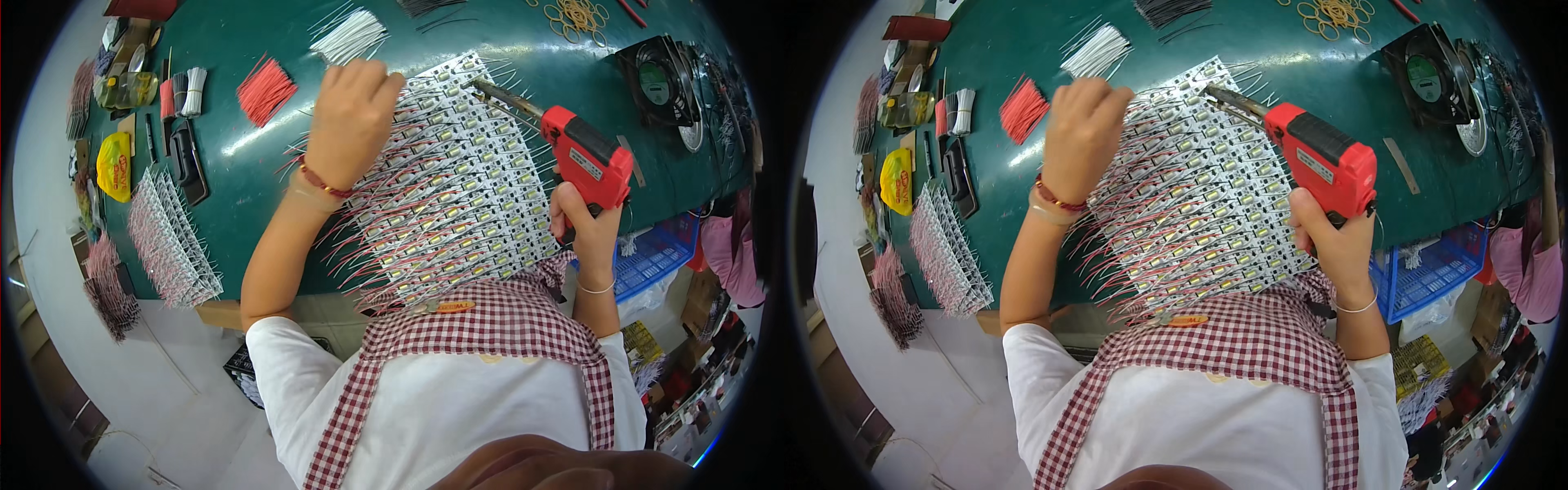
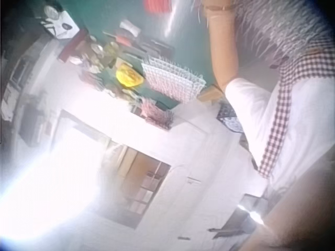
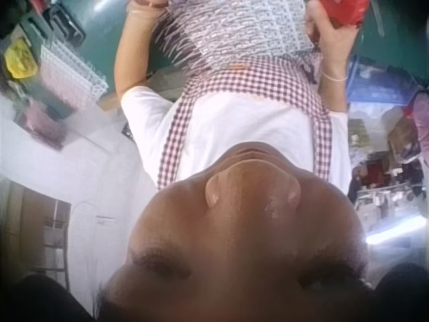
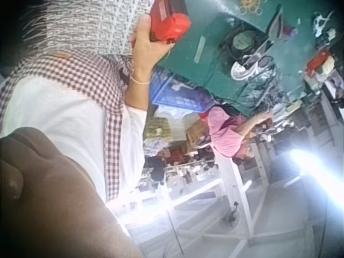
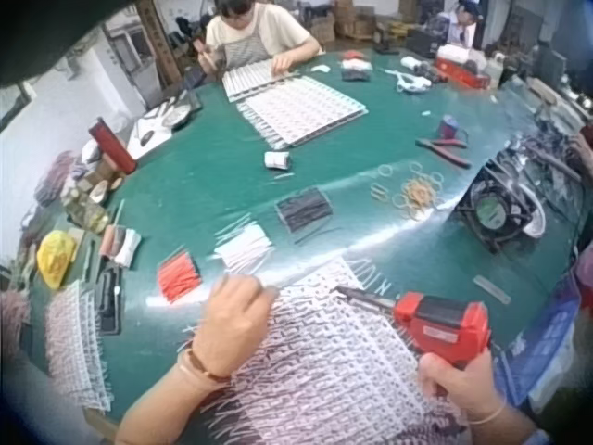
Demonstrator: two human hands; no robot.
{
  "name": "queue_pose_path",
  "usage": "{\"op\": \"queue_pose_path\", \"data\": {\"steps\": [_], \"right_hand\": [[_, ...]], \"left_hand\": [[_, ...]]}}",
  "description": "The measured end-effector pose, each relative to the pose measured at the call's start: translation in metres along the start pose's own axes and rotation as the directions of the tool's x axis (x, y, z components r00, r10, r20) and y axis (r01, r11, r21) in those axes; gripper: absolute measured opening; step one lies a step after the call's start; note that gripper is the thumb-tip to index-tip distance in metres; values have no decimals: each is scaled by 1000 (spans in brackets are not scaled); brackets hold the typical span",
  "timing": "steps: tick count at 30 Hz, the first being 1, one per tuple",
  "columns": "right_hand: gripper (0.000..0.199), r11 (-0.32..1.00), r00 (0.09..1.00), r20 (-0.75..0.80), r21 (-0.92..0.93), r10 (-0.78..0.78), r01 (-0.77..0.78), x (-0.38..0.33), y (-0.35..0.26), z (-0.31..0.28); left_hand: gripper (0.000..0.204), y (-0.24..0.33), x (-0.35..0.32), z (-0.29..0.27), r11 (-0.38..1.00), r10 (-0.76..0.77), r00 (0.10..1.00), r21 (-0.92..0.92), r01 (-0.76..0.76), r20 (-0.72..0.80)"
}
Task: The person solders wires onto circuit board panels using a soldering gun, picking up wires from the table and attaching them along the components by hand.
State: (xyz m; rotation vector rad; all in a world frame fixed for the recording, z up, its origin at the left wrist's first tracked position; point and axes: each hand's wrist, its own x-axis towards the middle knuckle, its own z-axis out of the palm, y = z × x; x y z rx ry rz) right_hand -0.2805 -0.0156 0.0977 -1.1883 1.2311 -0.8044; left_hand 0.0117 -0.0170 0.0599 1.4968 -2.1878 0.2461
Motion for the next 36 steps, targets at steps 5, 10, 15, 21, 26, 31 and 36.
{"op": "queue_pose_path", "data": {"steps": [5, 10, 15, 21, 26, 31, 36], "right_hand": [[24, 999, 999, 44, -40, 5, -4, -2, 2, -6], [14, 999, 999, 42, 50, 2, -4, -5, -1, -4], [14, 999, 1000, 24, 41, -1, 0, -4, 2, -8], [14, 999, 998, 56, 45, -12, 10, -2, 2, -8], [12, 997, 999, 41, 79, -12, 9, -2, 0, -7], [12, 994, 999, 43, 106, -21, 16, -4, 1, -9], [12, 998, 1000, 15, 65, 15, -16, -5, 3, -13]], "left_hand": [[14, 14, -5, 10, 986, -114, 988, -131, 100, -107], [9, 22, -11, 30, 975, -180, 982, -142, 170, -61], [6, 8, -6, 37, 961, -267, 958, -106, 256, -105], [5, 19, -9, 42, 949, -314, 947, -2, 315, -75], [7, 22, -11, 44, 953, -278, 955, 96, 288, -104], [14, 17, -12, 43, 982, -145, 979, 102, 160, -140], [21, 30, -11, 26, 998, -59, 989, -17, 57, -138]]}}
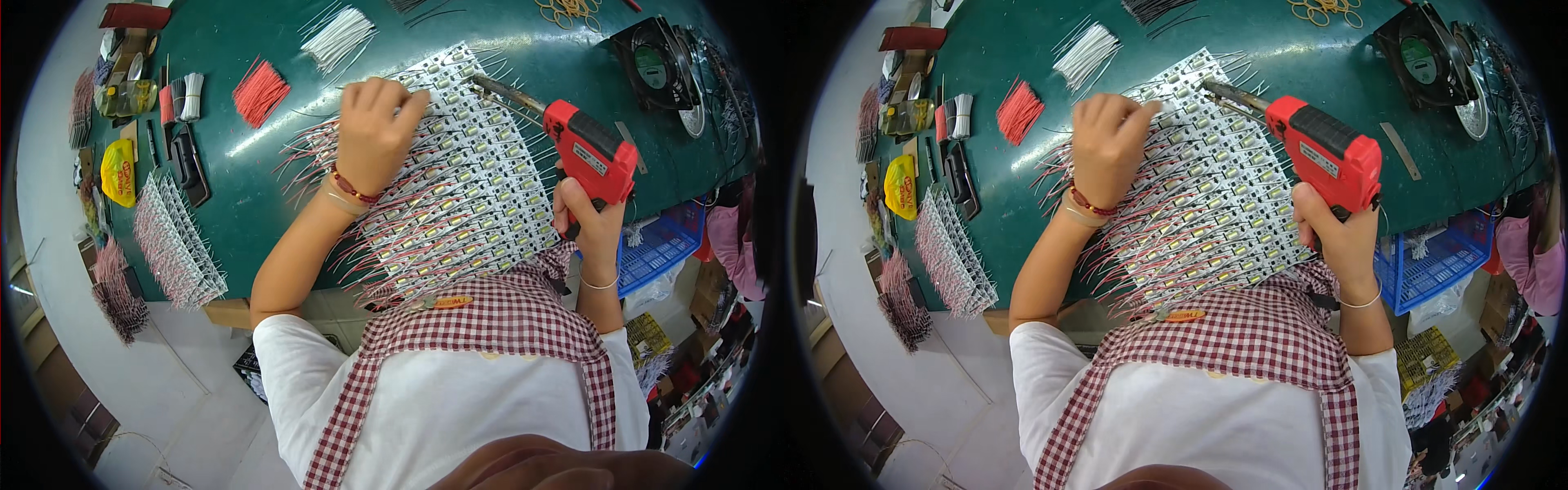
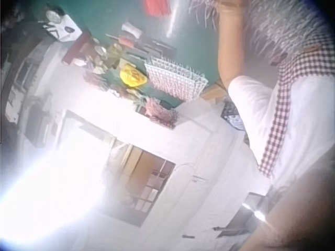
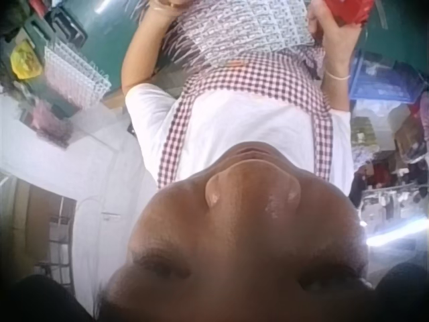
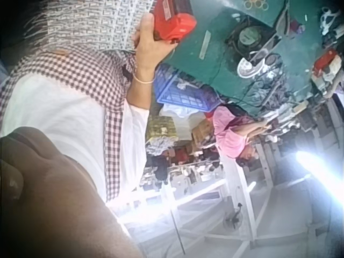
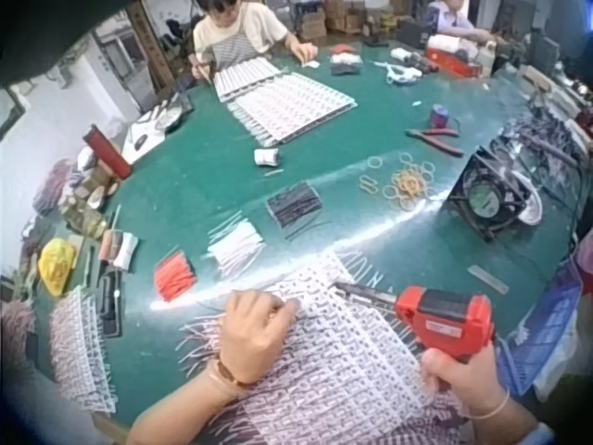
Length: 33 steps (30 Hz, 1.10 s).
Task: The person solders wires onto circuit board panels using a soldering gun, picking up wires from the table and attaching them along the components by hand.
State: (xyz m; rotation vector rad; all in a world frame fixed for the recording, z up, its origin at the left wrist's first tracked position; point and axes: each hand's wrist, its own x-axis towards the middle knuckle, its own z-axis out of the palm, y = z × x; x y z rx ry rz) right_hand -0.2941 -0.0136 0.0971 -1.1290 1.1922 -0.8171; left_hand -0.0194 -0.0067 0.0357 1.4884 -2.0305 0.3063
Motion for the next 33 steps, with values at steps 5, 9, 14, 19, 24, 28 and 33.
{"op": "queue_pose_path", "data": {"steps": [5, 9, 14, 19, 24, 28, 33], "right_hand": [[11, 997, 998, 33, -68, 48, -46, -2, 4, 2], [10, 991, 994, 97, -135, 40, -27, -2, 9, 3], [14, 996, 997, 71, -89, 33, -27, 0, 13, 6], [13, 986, 997, 53, -161, 48, -39, -2, 14, 8], [12, 990, 999, 48, -143, 25, -18, -4, 10, 8], [12, 998, 1000, 20, -62, 13, -12, -4, 4, 8], [12, 997, 999, 34, -76, 20, -17, -7, 5, 5]], "left_hand": [[24, 4, -10, 13, 990, -8, 995, -140, 21, 95], [24, 5, -9, 14, 988, -29, 994, -145, 45, 109], [20, 8, -4, 12, 988, -38, 989, -142, 58, 142], [14, 10, -1, 13, 992, -41, 984, -107, 60, 172], [13, 12, 1, 10, 994, -47, 981, -90, 65, 188], [13, 13, 0, 11, 995, -47, 980, -82, 64, 196], [13, 11, 5, 4, 999, -14, 975, -35, 22, 223]]}}
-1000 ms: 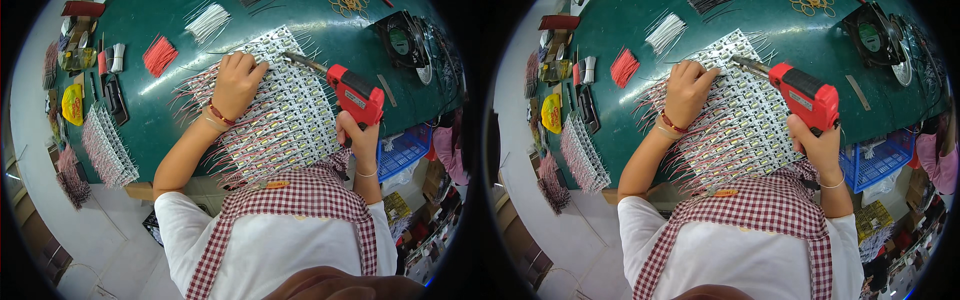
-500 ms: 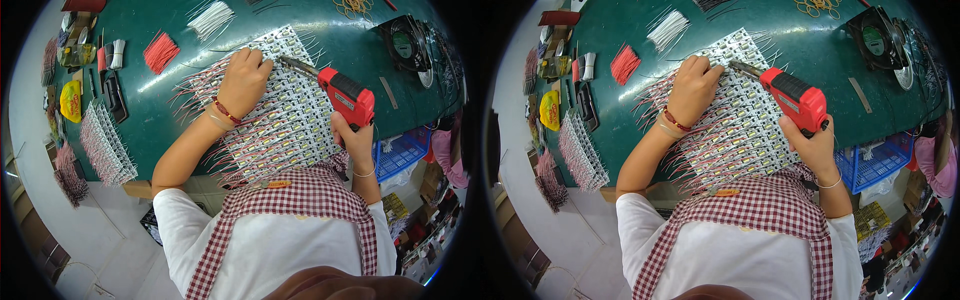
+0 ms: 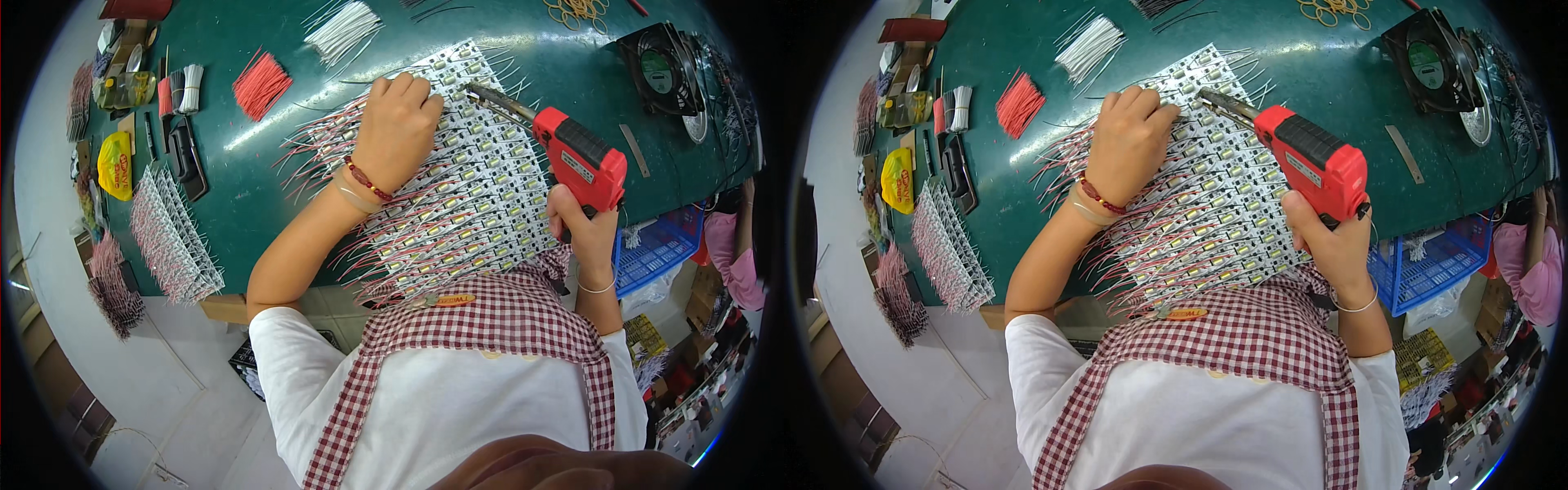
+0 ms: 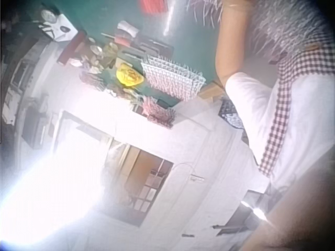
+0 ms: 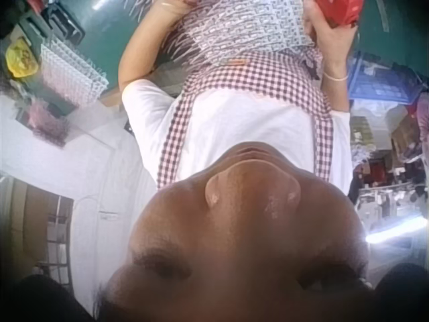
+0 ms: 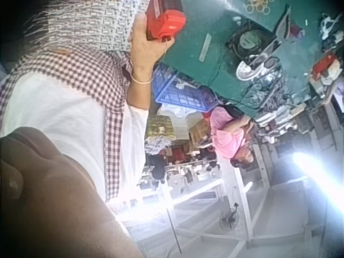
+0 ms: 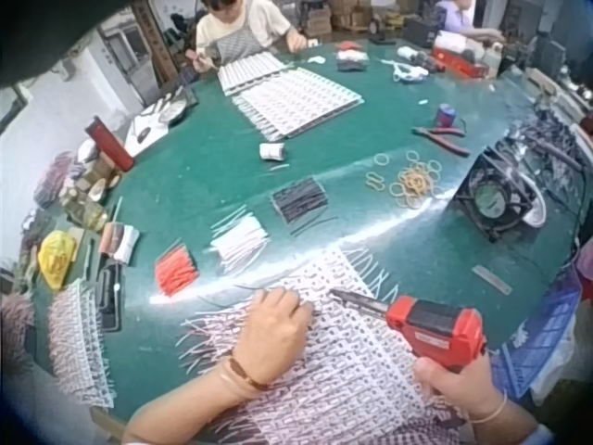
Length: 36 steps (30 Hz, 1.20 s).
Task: The person solders wires onto circuit board panels using a soldering gun, picking up wires from the table and attaching them along the components by hand.
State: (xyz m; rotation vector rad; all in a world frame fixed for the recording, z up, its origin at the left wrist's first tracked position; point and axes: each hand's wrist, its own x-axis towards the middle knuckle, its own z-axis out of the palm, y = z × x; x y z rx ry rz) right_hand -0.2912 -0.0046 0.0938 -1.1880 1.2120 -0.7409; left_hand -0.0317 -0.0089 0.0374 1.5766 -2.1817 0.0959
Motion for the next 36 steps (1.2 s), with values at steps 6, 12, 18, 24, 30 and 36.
{"op": "queue_pose_path", "data": {"steps": [6, 12, 18, 24, 30, 36], "right_hand": [[11, 999, 1000, -27, 42, 7, -6, -7, 4, -7], [10, 1000, 999, 26, -3, 24, -24, -11, 9, -10], [9, 999, 999, 30, -7, 35, -35, -14, 10, -10], [9, 998, 998, 37, -44, 50, -49, -13, 14, -10], [13, 998, 999, 20, -63, 29, -28, -17, 13, -11], [24, 999, 1000, 22, -53, 5, -4, -19, 12, -14]], "left_hand": [[19, 5, 5, -20, 998, 57, 997, 15, -56, -61], [17, 11, -8, 2, 995, 24, 999, -99, -28, -37], [12, 11, -7, 5, 991, 5, 999, -135, -9, -34], [10, 10, -4, 5, 989, 14, 1000, -146, -14, -6], [9, 9, -1, 2, 989, 22, 999, -146, -16, 39], [9, 9, -1, 0, 994, 22, 997, -107, -15, 72]]}}
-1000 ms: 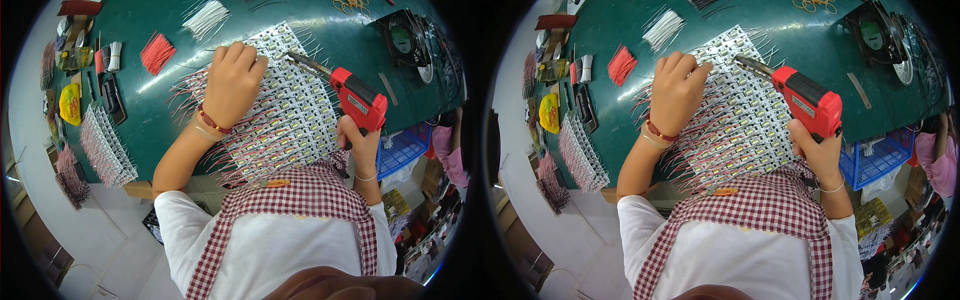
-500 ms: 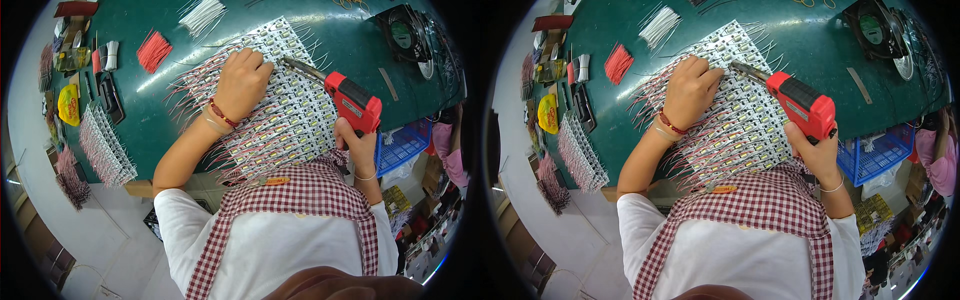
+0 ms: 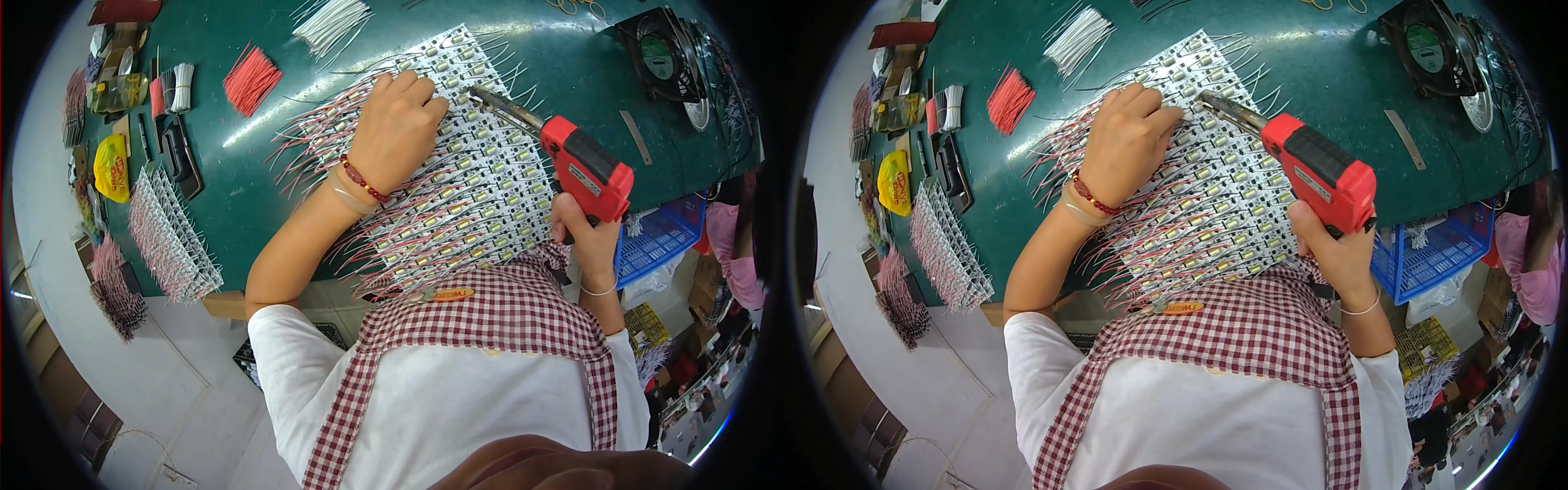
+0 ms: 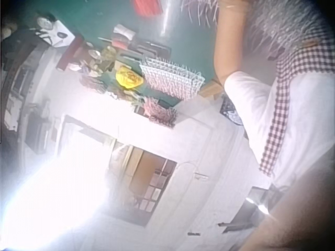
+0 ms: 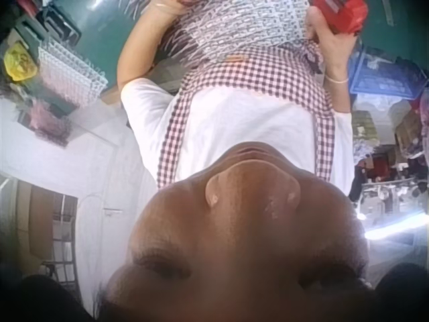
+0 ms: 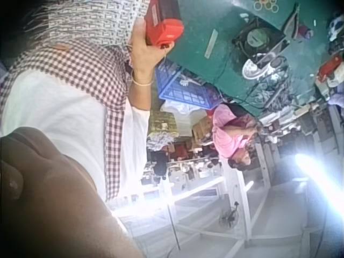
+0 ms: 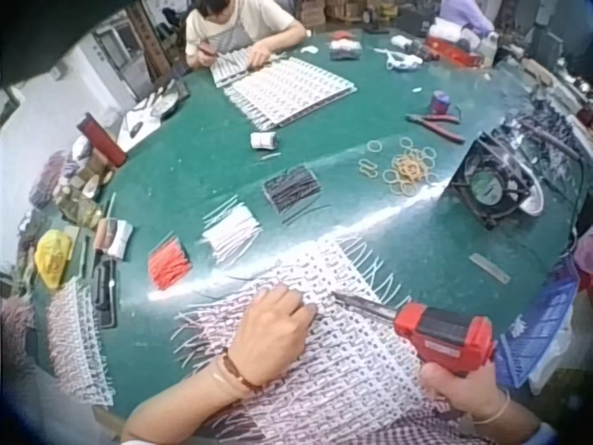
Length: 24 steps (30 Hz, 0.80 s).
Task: The person solders wires onto circuit board panels using a soldering gun, picking up wires from the table and attaching them along the components by hand.
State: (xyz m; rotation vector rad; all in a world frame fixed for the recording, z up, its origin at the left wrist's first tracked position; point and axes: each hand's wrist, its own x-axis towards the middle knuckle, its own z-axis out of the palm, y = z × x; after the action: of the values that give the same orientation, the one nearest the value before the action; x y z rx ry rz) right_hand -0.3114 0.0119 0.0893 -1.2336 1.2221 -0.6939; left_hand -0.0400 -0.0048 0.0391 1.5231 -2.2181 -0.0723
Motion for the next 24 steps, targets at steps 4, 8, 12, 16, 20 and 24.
{"op": "queue_pose_path", "data": {"steps": [4, 8, 12, 16, 20, 24], "right_hand": [[13, 998, 999, -30, 67, 23, -21, 0, 6, 3], [14, 999, 999, -2, 18, 33, -33, 1, 7, 5], [15, 999, 999, 6, -38, 39, -39, 1, 8, 3], [13, 999, 1000, 15, -44, 1, -1, 1, 4, 4], [15, 1000, 1000, -7, -15, -15, 14, 0, 1, 7], [12, 997, 1000, 23, -74, -4, 5, 0, 4, 5]], "left_hand": [[9, 0, 1, -1, 999, 14, 1000, 29, -14, -2], [9, 0, 0, -1, 1000, 13, 1000, 28, -13, -7], [11, 1, 1, 1, 1000, 25, 999, 18, -24, -22], [12, 1, 2, 1, 999, 21, 1000, 32, -21, -14], [12, 0, 2, 2, 999, 36, 999, 32, -36, -24], [14, 1, 2, -1, 998, 32, 999, 46, -31, -15]]}}
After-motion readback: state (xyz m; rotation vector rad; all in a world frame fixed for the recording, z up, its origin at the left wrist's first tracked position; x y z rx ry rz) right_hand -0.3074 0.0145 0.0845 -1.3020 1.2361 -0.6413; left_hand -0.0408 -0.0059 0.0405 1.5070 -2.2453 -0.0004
